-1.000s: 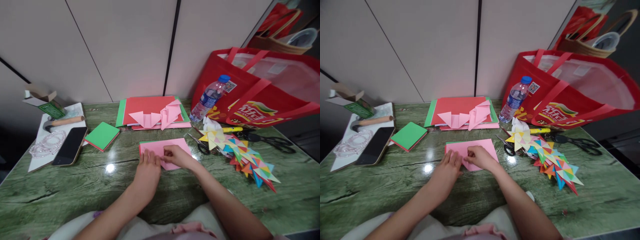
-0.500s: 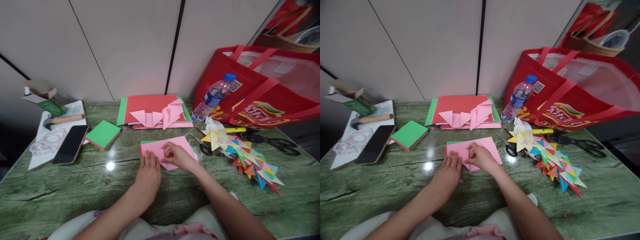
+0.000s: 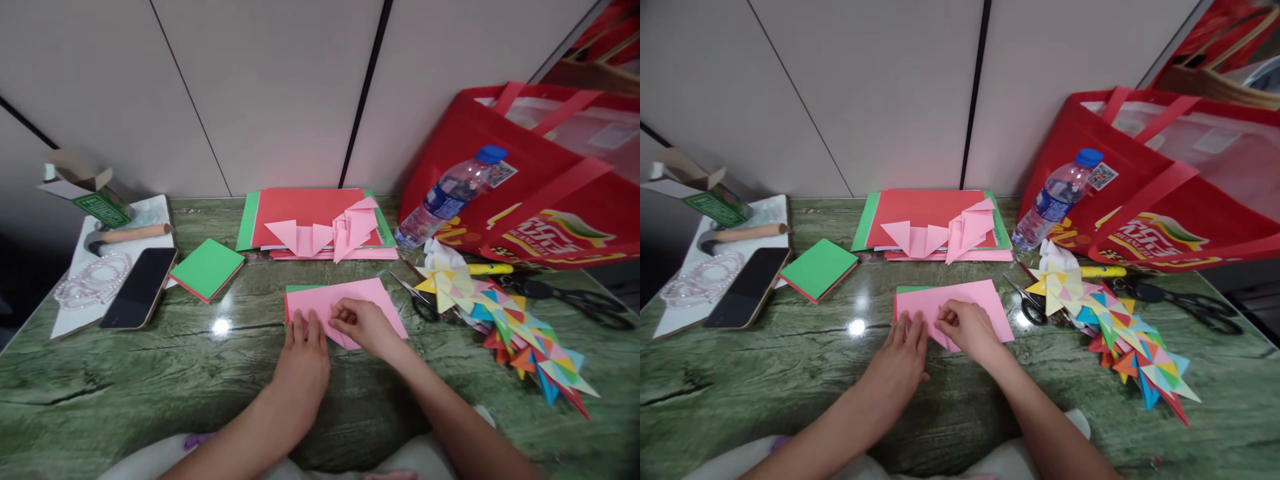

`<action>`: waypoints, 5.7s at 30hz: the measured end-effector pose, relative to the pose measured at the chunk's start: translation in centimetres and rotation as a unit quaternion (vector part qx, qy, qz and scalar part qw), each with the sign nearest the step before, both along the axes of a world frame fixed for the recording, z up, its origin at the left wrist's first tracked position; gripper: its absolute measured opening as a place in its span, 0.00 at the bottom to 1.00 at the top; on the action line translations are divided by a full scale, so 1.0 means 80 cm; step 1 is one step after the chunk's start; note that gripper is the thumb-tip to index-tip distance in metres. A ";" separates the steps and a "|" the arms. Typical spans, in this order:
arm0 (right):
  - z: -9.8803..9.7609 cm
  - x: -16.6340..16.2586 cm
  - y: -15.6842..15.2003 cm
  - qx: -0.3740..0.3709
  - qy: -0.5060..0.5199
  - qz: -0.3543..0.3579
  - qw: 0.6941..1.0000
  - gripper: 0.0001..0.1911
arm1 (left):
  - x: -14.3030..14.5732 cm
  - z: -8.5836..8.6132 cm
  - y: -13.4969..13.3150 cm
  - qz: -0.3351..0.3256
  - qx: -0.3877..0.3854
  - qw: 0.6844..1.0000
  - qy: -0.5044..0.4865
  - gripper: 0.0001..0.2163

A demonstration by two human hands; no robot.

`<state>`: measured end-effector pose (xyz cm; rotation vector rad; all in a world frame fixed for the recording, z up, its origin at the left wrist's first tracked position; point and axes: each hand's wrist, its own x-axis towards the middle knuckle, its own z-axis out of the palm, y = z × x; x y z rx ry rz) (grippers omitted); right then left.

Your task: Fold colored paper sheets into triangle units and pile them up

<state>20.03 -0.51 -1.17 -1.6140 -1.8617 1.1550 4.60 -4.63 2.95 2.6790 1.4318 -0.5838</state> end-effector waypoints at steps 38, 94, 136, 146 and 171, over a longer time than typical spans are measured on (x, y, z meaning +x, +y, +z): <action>-0.005 -0.001 0.001 -0.036 0.006 -0.042 0.998 0.06 | -0.013 -0.026 -0.003 0.037 0.006 0.997 -0.064 0.25; -0.010 0.002 0.002 -0.049 0.021 -0.046 0.997 0.08 | -0.009 -0.009 0.005 0.022 -0.006 0.999 -0.030 0.22; 0.008 -0.002 0.010 -0.014 -0.064 -0.010 0.998 0.06 | -0.014 -0.003 0.017 0.021 0.017 1.000 0.005 0.19; 0.023 -0.007 0.013 0.006 -0.106 0.018 0.994 0.05 | -0.001 0.002 0.017 0.107 -0.045 0.993 0.035 0.46; 0.024 -0.001 0.015 0.010 -0.111 0.052 0.992 0.05 | -0.014 0.000 0.014 0.013 -0.164 0.986 0.006 0.50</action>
